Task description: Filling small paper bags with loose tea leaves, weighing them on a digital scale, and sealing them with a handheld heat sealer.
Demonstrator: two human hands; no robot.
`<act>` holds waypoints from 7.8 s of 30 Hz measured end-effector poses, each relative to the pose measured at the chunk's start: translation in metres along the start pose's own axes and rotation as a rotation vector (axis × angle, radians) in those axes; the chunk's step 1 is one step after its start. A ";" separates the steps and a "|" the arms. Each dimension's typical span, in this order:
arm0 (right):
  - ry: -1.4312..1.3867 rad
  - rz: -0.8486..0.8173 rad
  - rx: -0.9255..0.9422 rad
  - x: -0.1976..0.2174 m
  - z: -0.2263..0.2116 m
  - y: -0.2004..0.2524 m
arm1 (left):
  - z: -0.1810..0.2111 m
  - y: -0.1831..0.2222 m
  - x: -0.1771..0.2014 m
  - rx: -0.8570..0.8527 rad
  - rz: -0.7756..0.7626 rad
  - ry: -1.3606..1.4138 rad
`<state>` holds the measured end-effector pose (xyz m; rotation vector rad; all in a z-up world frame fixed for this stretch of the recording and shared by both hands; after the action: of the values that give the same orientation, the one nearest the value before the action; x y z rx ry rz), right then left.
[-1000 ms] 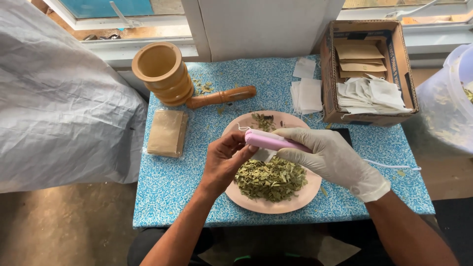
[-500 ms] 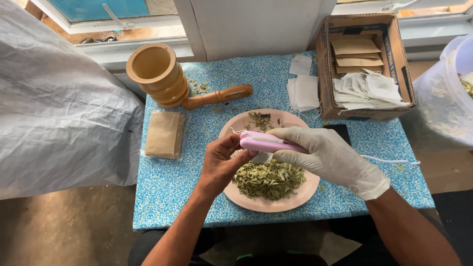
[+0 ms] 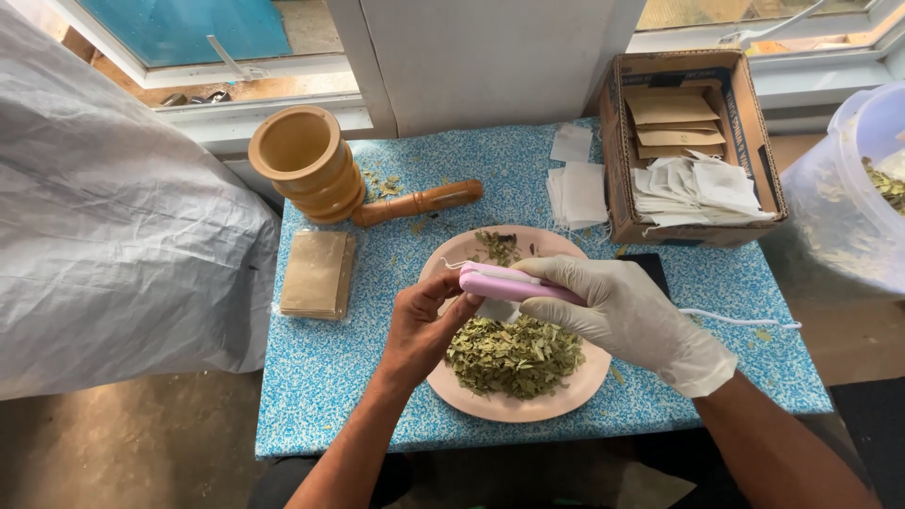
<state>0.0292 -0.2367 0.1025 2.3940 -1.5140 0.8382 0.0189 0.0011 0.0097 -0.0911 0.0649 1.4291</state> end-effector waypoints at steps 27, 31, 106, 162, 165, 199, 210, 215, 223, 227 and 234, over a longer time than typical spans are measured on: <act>-0.067 0.024 -0.014 -0.002 0.005 0.001 | -0.016 -0.004 0.001 -0.026 0.008 0.040; -0.079 0.022 -0.024 -0.002 0.001 0.001 | -0.012 -0.003 0.001 -0.023 0.007 0.027; -0.034 0.113 0.100 0.001 0.009 0.003 | 0.000 -0.011 -0.002 -0.089 0.002 -0.010; 0.883 -0.030 -0.394 0.106 0.186 0.131 | 0.013 -0.004 0.004 -0.016 -0.028 0.171; 0.886 -0.050 -0.423 0.102 0.196 0.133 | 0.014 -0.004 0.003 0.006 -0.033 0.214; 0.192 -0.083 0.619 -0.014 -0.010 -0.046 | 0.003 -0.012 0.013 -0.169 -0.019 -0.086; 0.052 -0.097 -0.015 0.038 -0.007 -0.035 | 0.027 -0.004 -0.002 0.005 0.041 -0.171; 0.410 0.139 0.038 0.123 0.044 -0.036 | 0.037 -0.001 0.010 0.019 0.100 -0.161; 0.917 0.114 0.229 0.159 0.161 -0.051 | 0.043 0.000 0.018 -0.020 0.217 -0.147; 0.972 -0.153 0.106 0.146 0.187 -0.041 | 0.043 0.000 0.023 -0.016 0.217 -0.134; 0.922 -0.229 0.031 0.144 0.176 -0.051 | 0.043 0.000 0.026 -0.030 0.211 -0.124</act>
<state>0.1835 -0.4017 0.0439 1.7005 -0.8344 1.5869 0.0221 0.0315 0.0500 -0.0203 -0.0499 1.6433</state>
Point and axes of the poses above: each hand's wrist, its own y-axis away from the middle knuckle, its own x-axis out of the back of the hand, z = x × y, the point moved 2 cm from there along -y, towards the middle knuckle, and after that the axes turned 14 degrees about x, right-handed, at the moved point
